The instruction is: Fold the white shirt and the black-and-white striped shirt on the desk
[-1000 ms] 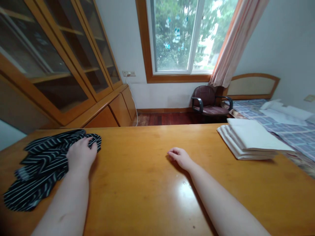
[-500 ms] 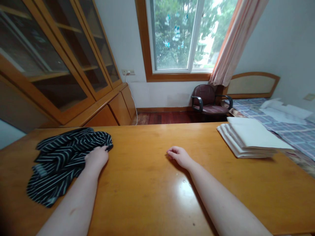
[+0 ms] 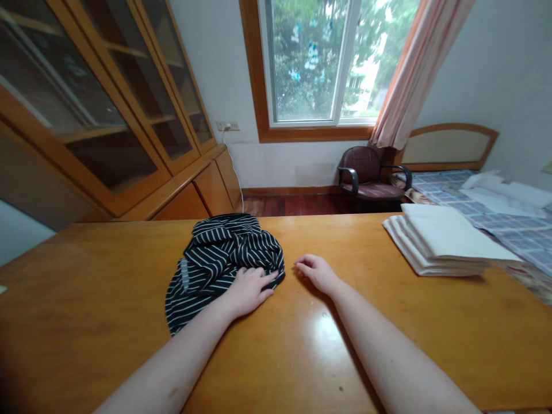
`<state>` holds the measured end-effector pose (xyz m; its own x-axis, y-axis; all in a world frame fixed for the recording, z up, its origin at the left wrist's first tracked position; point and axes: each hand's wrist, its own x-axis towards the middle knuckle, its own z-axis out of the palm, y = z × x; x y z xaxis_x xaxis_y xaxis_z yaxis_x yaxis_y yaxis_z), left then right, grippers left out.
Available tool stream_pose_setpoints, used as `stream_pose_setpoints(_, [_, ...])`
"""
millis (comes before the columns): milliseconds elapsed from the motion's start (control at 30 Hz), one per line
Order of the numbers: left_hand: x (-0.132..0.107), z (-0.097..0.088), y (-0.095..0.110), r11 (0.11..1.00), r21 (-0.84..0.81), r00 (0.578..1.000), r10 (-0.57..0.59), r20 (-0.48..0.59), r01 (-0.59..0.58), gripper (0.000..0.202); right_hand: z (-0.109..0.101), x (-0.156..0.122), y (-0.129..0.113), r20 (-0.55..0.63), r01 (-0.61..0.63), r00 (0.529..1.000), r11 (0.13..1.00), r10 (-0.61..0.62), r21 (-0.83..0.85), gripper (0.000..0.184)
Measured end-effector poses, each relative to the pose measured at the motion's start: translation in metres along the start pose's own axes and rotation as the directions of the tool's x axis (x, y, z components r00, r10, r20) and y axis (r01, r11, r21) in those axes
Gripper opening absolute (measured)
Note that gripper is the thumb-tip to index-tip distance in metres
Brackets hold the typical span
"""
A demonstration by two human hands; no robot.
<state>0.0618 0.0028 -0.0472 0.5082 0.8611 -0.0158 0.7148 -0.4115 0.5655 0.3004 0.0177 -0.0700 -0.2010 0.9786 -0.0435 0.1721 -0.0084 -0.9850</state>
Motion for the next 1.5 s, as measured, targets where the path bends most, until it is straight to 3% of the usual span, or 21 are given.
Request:
stream_pose_setpoints(167, [-0.002,0.031,0.044,0.995,-0.01,0.995,0.1,0.026,-0.1,0.051,-0.002,0.002,0.001,-0.093,0.032,0.995,0.999,-0.032,-0.01,0.033])
stream_pose_setpoints(300, [-0.012,0.021,0.054,0.961,-0.225,0.985,0.169,0.028,-0.159,0.053,-0.001,0.002,0.0,-0.151,0.045,0.987,0.991,-0.064,-0.126,0.04])
stream_pose_setpoints(367, [-0.017,0.007,0.046,0.936,-0.308,0.985,0.153,-0.076,-0.169,0.048,0.0,0.002,0.001,-0.161,0.033,0.985,0.978,-0.067,-0.205,0.045])
stream_pose_setpoints(433, [-0.019,-0.007,0.032,0.932,-0.343,0.967,0.033,-0.252,-0.121,0.045,0.002,0.003,0.003,-0.165,0.022,0.984,0.966,-0.066,-0.259,0.042])
stream_pose_setpoints(500, [-0.018,-0.019,0.013,0.934,-0.358,0.91,-0.152,-0.386,0.004,0.05,0.002,0.003,0.005,-0.168,0.026,0.983,0.954,-0.08,-0.299,0.033])
stream_pose_setpoints(533, [-0.016,-0.023,0.004,0.926,-0.368,0.882,-0.244,-0.404,0.088,0.055,0.002,0.003,0.006,-0.175,0.031,0.98,0.947,-0.091,-0.32,0.029])
stream_pose_setpoints(600, [-0.014,-0.03,-0.013,0.884,-0.402,0.855,-0.389,-0.343,0.24,0.06,0.001,0.003,0.007,-0.197,0.027,0.975,0.931,-0.105,-0.365,0.023])
stream_pose_setpoints(667, [-0.012,-0.037,-0.025,0.847,-0.418,0.859,-0.452,-0.241,0.328,0.055,-0.002,0.002,0.005,-0.239,-0.004,0.966,0.915,-0.101,-0.404,0.021])
stream_pose_setpoints(867, [-0.017,-0.065,-0.044,0.861,-0.399,0.915,-0.388,-0.112,0.316,0.023,-0.017,0.001,-0.001,-0.41,-0.075,0.908,0.926,-0.091,-0.37,0.01])
stream_pose_setpoints(1000, [-0.024,-0.085,-0.054,0.894,-0.276,0.925,-0.378,-0.045,0.352,0.021,-0.026,0.004,0.001,-0.483,-0.122,0.873,0.93,-0.065,-0.346,0.01])
stream_pose_setpoints(1167, [-0.03,-0.1,-0.063,0.911,-0.109,0.913,-0.404,-0.053,0.397,0.018,-0.031,0.005,0.001,-0.505,-0.117,0.856,0.913,-0.107,-0.391,0.013])
stream_pose_setpoints(1367, [-0.032,-0.105,-0.068,0.888,-0.11,0.886,-0.456,-0.089,0.446,0.023,-0.038,0.006,0.001,-0.503,-0.109,0.856,0.912,-0.116,-0.396,0.017])
stream_pose_setpoints(1500, [-0.032,-0.108,-0.067,0.864,-0.096,0.846,-0.503,-0.178,0.494,0.025,-0.044,0.008,0.003,-0.553,-0.141,0.831,0.935,-0.068,-0.326,0.023])
